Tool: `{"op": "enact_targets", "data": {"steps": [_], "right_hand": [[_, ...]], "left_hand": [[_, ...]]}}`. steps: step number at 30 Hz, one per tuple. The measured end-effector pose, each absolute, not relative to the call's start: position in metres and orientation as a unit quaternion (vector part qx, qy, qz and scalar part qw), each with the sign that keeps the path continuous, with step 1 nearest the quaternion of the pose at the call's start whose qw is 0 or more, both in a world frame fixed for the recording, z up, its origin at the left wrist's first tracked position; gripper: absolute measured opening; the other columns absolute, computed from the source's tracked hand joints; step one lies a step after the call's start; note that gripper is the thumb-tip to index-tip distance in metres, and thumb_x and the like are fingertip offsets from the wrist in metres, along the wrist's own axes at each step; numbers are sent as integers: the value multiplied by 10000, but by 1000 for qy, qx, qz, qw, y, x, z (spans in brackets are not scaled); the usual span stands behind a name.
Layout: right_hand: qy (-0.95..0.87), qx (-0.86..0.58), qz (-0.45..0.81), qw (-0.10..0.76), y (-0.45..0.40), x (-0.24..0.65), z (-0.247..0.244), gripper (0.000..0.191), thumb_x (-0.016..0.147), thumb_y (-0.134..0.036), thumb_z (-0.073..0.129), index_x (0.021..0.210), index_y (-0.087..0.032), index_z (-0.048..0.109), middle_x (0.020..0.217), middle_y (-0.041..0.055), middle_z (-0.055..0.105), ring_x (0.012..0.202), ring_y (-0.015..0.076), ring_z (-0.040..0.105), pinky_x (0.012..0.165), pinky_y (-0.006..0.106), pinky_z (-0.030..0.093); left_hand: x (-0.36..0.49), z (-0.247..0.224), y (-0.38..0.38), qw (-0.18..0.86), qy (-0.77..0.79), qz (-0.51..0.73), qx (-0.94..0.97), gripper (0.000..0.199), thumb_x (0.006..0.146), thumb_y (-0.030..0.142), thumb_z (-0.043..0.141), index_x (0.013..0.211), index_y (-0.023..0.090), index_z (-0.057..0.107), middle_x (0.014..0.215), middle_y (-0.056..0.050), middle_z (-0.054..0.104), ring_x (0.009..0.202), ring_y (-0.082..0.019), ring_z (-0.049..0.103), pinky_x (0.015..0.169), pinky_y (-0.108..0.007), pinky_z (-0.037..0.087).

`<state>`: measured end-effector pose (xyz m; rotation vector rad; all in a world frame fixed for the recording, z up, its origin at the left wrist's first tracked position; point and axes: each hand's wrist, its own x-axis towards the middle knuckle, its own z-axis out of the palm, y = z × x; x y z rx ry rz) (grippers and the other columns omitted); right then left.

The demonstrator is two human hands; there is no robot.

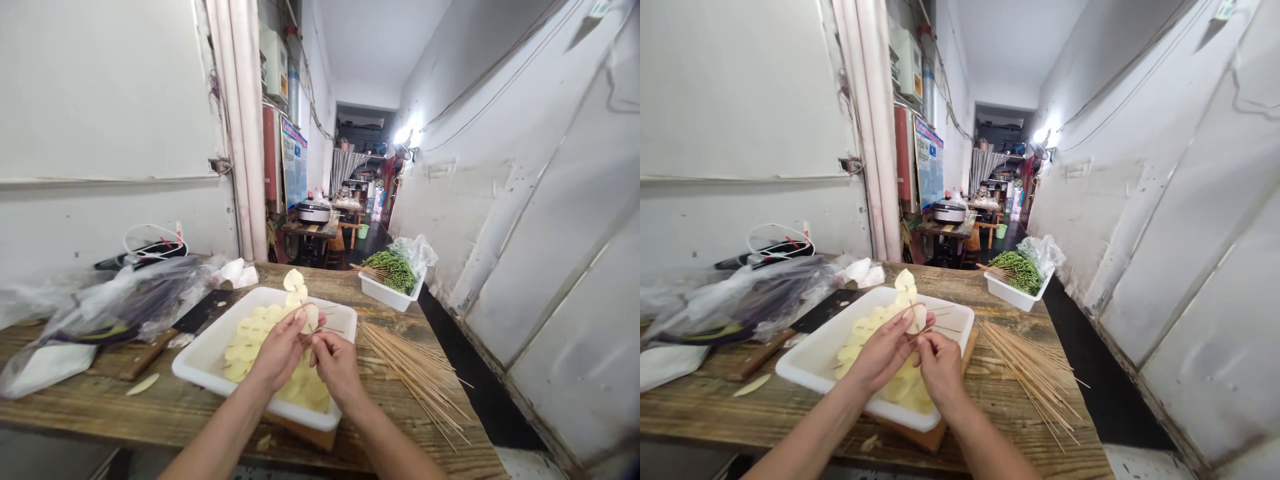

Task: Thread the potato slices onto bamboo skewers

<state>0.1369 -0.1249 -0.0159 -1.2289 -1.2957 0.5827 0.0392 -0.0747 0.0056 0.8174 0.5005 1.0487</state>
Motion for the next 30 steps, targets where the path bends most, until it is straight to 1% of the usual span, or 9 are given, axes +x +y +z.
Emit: {"op": "enact_targets", "data": {"steps": [3, 7, 9, 12, 15, 18, 21, 26, 30], "right_hand": [[-562, -519, 289, 576, -128, 136, -20, 242, 851, -296, 465, 811, -141, 647, 505, -41, 510, 415, 78, 417, 448, 183, 352], [-621, -542, 227, 519, -140, 137, -21, 252, 861, -245, 430, 770, -150, 644, 488, -34, 483, 452, 95, 432, 484, 197, 342], [-627, -551, 193, 516, -142, 137, -22, 264, 867, -234, 412, 759, -153, 639, 479, -34, 459, 458, 103, 425, 482, 202, 330], [-614, -553, 176, 534, -139, 137, -24, 271, 870, -243, 406, 726, -154, 618, 485, -32, 442, 464, 108, 414, 471, 203, 320], [-600, -555, 175, 548, -137, 137, -24, 283, 872, -261, 409, 685, -157, 594, 488, -31, 432, 471, 111, 410, 468, 204, 318], [-605, -549, 185, 546, -137, 137, -24, 273, 874, -268, 413, 716, -155, 605, 480, -34, 424, 466, 112, 405, 465, 204, 316], [-629, -535, 200, 528, -138, 138, -25, 265, 874, -265, 419, 766, -152, 632, 474, -39, 413, 459, 110, 396, 463, 205, 313], [-648, -518, 221, 513, -138, 139, -27, 267, 877, -267, 426, 798, -150, 652, 473, -43, 395, 454, 106, 382, 461, 205, 306], [-636, -518, 232, 522, -138, 139, -26, 270, 875, -277, 428, 792, -142, 646, 480, -42, 388, 455, 104, 370, 455, 205, 300]], "left_hand": [[37, 6, -70, 753, 241, 507, 342, 192, 794, 191, 598, 974, 125, 615, 892, -110, 690, 842, -192, 651, 708, -290, 526], [34, 5, -67, 754, 237, 535, 299, 119, 802, 127, 564, 905, 118, 625, 882, -104, 690, 861, -198, 653, 768, -338, 535], [35, 5, -70, 762, 226, 527, 301, 123, 799, 123, 567, 905, 122, 628, 890, -103, 690, 863, -203, 655, 771, -354, 538], [39, 3, -76, 776, 228, 492, 322, 154, 788, 118, 581, 934, 121, 632, 906, -112, 692, 876, -211, 656, 750, -332, 545], [41, 4, -78, 779, 238, 471, 338, 208, 801, 146, 574, 1003, 118, 617, 962, -133, 684, 909, -226, 651, 727, -325, 550], [38, 11, -70, 767, 238, 501, 324, 252, 856, 243, 511, 1072, 133, 581, 1078, -154, 650, 968, -244, 633, 732, -360, 551], [31, 21, -55, 740, 231, 563, 287, 246, 883, 300, 459, 1021, 135, 579, 1135, -160, 624, 1018, -248, 614, 780, -383, 539], [25, 31, -43, 719, 213, 605, 269, 130, 868, 155, 461, 925, 115, 570, 1008, -156, 668, 966, -245, 640, 846, -439, 504], [26, 32, -49, 718, 216, 595, 290, 77, 872, 179, 456, 877, 145, 524, 983, -159, 677, 951, -263, 646, 807, -468, 509]]}}
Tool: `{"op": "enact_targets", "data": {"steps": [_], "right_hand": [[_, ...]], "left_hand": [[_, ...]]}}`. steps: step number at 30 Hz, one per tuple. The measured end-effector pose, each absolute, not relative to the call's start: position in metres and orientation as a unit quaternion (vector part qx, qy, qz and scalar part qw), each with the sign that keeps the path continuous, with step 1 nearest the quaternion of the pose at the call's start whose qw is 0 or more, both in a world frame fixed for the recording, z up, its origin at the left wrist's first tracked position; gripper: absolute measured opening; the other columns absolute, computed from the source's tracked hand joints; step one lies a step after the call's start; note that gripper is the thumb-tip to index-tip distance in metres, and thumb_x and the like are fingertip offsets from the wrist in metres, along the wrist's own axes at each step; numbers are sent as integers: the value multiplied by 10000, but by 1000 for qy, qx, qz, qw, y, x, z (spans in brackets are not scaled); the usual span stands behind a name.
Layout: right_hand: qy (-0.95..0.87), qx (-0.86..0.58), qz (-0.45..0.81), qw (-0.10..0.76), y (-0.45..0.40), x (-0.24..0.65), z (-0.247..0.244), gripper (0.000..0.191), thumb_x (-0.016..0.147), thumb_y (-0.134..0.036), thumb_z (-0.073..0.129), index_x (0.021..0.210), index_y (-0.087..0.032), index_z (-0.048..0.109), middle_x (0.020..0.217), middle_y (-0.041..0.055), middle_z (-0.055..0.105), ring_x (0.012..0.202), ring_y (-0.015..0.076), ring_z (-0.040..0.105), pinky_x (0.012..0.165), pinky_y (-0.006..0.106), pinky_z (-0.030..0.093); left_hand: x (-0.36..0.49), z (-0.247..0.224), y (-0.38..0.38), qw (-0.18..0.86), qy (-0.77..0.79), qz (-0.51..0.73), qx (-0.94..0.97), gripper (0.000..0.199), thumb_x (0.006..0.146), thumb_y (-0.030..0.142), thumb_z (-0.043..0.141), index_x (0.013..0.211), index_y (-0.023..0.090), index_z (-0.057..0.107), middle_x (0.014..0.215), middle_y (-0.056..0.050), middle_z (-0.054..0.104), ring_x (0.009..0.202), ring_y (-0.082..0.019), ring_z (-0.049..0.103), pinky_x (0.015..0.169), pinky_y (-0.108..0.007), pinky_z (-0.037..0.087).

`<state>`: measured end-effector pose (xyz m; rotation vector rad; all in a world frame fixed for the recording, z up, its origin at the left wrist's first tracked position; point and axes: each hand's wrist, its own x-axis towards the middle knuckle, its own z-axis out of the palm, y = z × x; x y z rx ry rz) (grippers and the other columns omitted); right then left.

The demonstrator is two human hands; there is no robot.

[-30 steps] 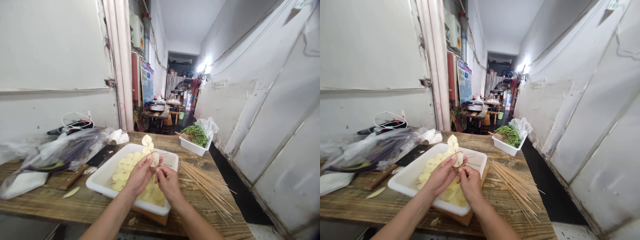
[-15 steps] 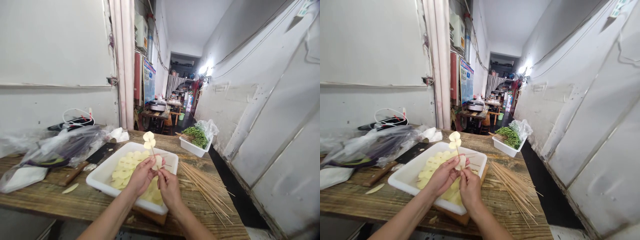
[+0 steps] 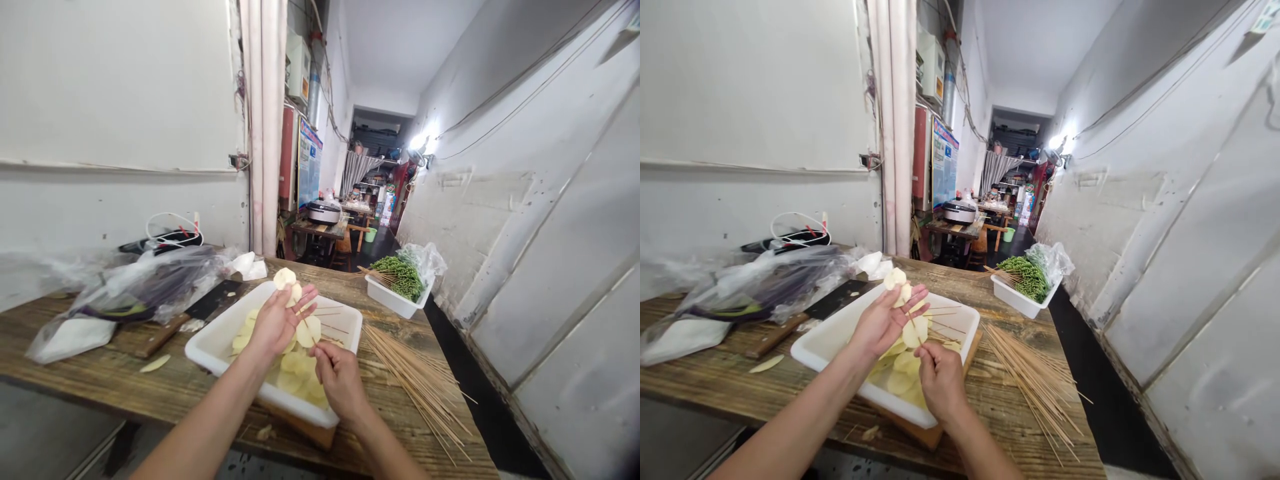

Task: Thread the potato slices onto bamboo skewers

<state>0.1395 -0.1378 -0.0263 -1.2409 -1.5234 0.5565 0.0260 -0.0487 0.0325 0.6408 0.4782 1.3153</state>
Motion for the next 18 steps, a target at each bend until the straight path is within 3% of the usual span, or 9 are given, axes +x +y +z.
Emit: {"op": "enact_targets", "data": {"steps": [7, 14, 18], "right_hand": [[-617, -514, 244, 544, -139, 139, -24, 248, 871, -274, 424, 753, -148, 602, 482, -44, 388, 453, 97, 357, 445, 202, 287], [-589, -511, 267, 567, -136, 139, -25, 238, 871, -286, 427, 740, -148, 570, 460, -60, 366, 423, 88, 334, 432, 201, 276], [-598, -515, 246, 562, -136, 140, -27, 243, 871, -273, 429, 747, -149, 598, 455, -54, 384, 424, 92, 349, 424, 198, 282]], "left_hand": [[33, 34, -59, 721, 237, 550, 349, 94, 860, 197, 476, 916, 151, 537, 973, -142, 681, 962, -262, 641, 733, -383, 527], [44, 21, -71, 736, 246, 520, 358, 131, 840, 206, 516, 944, 152, 574, 1009, -121, 677, 970, -223, 634, 804, -338, 506], [36, 24, -63, 762, 236, 517, 310, 276, 871, 342, 459, 1057, 165, 563, 1092, -131, 646, 1011, -227, 613, 808, -353, 504]]}}
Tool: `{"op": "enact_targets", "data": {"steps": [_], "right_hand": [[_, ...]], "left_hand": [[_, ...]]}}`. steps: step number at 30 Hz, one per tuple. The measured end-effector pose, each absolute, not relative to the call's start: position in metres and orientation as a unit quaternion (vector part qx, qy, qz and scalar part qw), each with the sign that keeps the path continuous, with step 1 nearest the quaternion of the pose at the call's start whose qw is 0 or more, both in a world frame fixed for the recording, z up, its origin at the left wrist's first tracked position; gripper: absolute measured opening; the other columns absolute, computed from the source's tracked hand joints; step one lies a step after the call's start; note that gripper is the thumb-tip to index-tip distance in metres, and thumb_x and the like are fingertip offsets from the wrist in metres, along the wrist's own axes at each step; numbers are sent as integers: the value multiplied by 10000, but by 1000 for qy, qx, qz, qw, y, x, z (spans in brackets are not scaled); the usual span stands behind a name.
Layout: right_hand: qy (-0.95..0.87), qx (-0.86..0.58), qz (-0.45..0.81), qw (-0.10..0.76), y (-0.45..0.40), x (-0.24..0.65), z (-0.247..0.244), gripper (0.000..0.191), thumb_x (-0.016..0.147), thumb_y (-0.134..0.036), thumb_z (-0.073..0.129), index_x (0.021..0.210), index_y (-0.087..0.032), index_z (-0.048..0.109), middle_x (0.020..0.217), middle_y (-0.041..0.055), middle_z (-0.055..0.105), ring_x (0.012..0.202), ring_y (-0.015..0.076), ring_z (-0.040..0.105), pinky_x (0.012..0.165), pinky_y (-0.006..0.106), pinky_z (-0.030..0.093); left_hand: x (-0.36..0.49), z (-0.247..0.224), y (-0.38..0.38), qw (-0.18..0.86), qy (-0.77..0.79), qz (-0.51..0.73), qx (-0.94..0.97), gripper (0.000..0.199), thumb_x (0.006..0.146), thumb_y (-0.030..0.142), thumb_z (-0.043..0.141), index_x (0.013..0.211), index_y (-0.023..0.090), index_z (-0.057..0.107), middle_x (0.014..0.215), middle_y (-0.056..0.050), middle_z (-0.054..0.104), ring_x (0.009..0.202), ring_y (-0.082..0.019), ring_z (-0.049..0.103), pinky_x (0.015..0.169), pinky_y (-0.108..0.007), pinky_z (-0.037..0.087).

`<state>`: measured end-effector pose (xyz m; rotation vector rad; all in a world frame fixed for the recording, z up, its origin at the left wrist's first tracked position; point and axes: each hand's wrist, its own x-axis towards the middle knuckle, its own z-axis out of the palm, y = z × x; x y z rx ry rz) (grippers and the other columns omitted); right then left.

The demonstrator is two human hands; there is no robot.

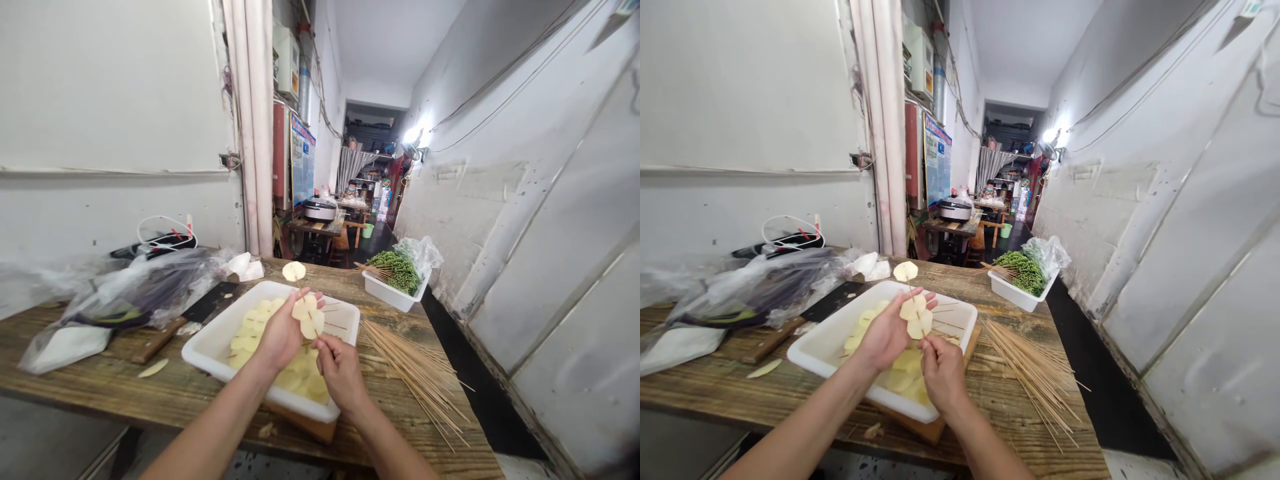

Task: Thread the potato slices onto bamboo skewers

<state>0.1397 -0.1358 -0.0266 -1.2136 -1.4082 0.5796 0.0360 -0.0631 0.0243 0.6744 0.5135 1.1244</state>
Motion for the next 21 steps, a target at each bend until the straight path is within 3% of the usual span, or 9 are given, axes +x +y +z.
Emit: {"op": "enact_targets", "data": {"steps": [3, 7, 13, 17, 21], "right_hand": [[-622, -515, 228, 544, -137, 140, -26, 250, 868, -255, 429, 762, -154, 633, 458, -45, 403, 433, 99, 368, 427, 199, 297], [-641, -511, 226, 526, -137, 141, -24, 262, 868, -264, 431, 761, -161, 647, 448, -44, 398, 436, 105, 374, 423, 198, 299], [-655, -497, 233, 519, -137, 142, -24, 274, 869, -284, 436, 757, -157, 651, 461, -40, 420, 449, 101, 390, 450, 194, 311], [-650, -499, 235, 523, -138, 141, -24, 283, 874, -293, 439, 763, -149, 656, 460, -41, 419, 454, 101, 397, 457, 194, 313], [-642, -499, 240, 531, -139, 141, -24, 286, 879, -299, 438, 777, -148, 658, 458, -45, 405, 447, 97, 385, 447, 194, 301]], "left_hand": [[24, 34, -45, 756, 229, 536, 298, 316, 872, 417, 434, 1021, 176, 574, 1126, -130, 629, 1059, -237, 588, 821, -386, 496], [13, 45, -23, 706, 222, 599, 306, 187, 882, 274, 451, 971, 179, 585, 1059, -110, 654, 1044, -225, 599, 863, -443, 460], [9, 47, -15, 748, 186, 567, 292, 201, 891, 218, 416, 968, 163, 594, 1012, -110, 664, 943, -204, 628, 882, -505, 441], [6, 49, -14, 776, 161, 548, 269, 183, 879, 172, 427, 932, 172, 602, 907, -54, 668, 839, -159, 635, 872, -469, 457], [7, 53, -19, 782, 167, 538, 265, 212, 882, 173, 404, 935, 173, 609, 801, -37, 655, 809, -168, 636, 770, -397, 504]]}}
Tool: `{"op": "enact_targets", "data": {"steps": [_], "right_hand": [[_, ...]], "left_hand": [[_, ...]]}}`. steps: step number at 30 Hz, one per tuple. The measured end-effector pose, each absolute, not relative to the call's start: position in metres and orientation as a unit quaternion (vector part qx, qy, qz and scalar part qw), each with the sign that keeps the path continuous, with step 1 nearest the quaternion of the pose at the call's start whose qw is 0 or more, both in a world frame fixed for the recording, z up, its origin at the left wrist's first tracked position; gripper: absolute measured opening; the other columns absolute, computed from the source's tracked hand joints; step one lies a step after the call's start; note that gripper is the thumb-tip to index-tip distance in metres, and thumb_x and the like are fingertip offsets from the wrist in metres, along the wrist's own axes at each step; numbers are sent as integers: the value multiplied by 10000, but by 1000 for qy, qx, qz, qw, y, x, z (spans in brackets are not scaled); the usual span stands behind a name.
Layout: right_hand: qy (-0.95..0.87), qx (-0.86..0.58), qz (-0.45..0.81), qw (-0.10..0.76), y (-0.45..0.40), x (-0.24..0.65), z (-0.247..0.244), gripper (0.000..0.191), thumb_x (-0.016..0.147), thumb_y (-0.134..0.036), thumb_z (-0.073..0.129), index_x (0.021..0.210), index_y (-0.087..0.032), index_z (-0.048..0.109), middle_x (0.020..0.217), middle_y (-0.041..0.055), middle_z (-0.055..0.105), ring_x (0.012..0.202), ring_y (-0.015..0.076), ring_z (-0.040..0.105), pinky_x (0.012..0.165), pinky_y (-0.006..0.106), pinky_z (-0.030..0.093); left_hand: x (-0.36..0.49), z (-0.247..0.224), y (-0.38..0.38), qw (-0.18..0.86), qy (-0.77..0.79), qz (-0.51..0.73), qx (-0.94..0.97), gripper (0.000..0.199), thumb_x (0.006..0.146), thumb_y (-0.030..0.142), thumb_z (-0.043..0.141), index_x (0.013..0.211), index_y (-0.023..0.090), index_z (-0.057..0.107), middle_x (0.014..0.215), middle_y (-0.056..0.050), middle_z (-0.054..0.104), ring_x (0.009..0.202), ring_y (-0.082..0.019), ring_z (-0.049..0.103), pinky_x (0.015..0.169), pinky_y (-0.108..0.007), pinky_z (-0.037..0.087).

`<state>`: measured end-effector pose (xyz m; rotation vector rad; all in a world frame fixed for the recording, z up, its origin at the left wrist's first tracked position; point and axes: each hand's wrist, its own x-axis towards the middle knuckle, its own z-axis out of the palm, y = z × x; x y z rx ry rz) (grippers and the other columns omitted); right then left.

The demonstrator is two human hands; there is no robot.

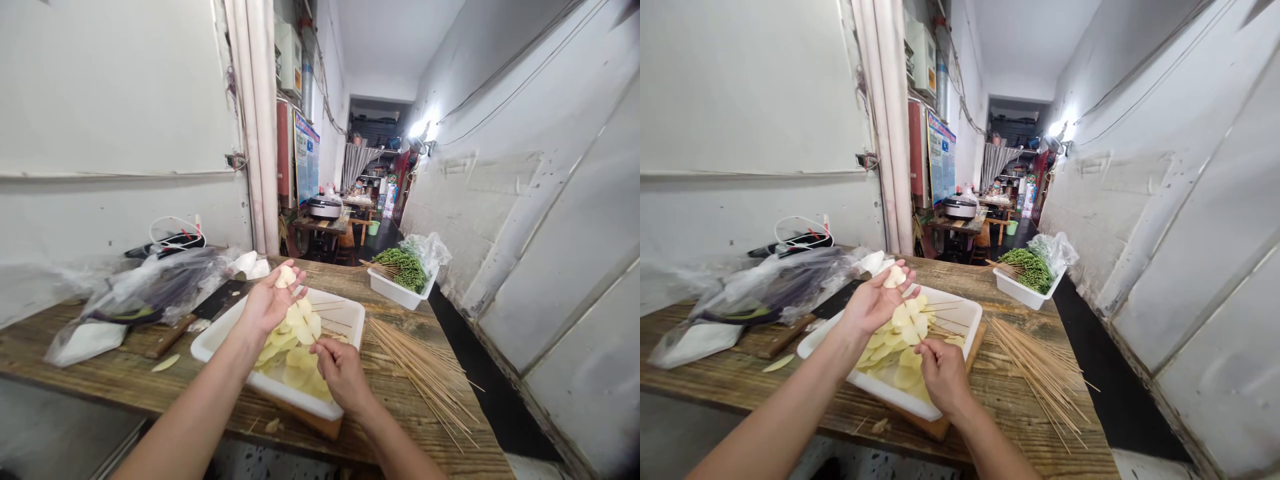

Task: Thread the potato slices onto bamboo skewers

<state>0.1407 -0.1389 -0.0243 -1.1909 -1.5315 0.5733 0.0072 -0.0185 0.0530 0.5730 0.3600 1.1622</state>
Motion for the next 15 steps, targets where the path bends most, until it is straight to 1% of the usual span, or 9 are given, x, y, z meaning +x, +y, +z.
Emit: {"op": "enact_targets", "data": {"steps": [2, 5, 8, 12, 15], "right_hand": [[-638, -499, 245, 533, -139, 141, -25, 288, 882, -303, 434, 785, -150, 658, 460, -48, 396, 443, 97, 376, 446, 196, 299], [-630, -498, 251, 541, -138, 141, -27, 285, 885, -303, 429, 810, -150, 658, 465, -51, 383, 442, 97, 368, 444, 199, 300], [-613, -498, 258, 557, -138, 142, -29, 283, 887, -301, 424, 832, -145, 654, 475, -50, 377, 446, 98, 365, 441, 200, 300], [-601, -508, 252, 563, -138, 141, -29, 280, 883, -302, 427, 824, -148, 653, 474, -44, 385, 452, 102, 365, 434, 201, 298], [-601, -512, 245, 563, -139, 140, -27, 280, 874, -305, 433, 817, -146, 656, 476, -42, 393, 447, 102, 360, 434, 202, 299]], "left_hand": [[10, 55, -24, 785, 174, 529, 271, 240, 887, 176, 379, 947, 163, 611, 802, -50, 656, 834, -181, 637, 732, -363, 513], [18, 55, -34, 792, 196, 508, 275, 237, 879, 170, 387, 946, 143, 612, 805, -67, 664, 873, -199, 640, 717, -329, 512], [24, 51, -41, 798, 196, 500, 274, 219, 873, 184, 407, 949, 149, 610, 829, -73, 677, 920, -217, 634, 739, -330, 503], [28, 47, -47, 800, 194, 500, 271, 203, 865, 201, 435, 964, 164, 608, 846, -72, 685, 965, -213, 620, 788, -325, 484], [29, 46, -48, 800, 198, 492, 279, 247, 875, 246, 417, 1027, 171, 597, 910, -86, 683, 963, -219, 616, 791, -347, 481]]}}
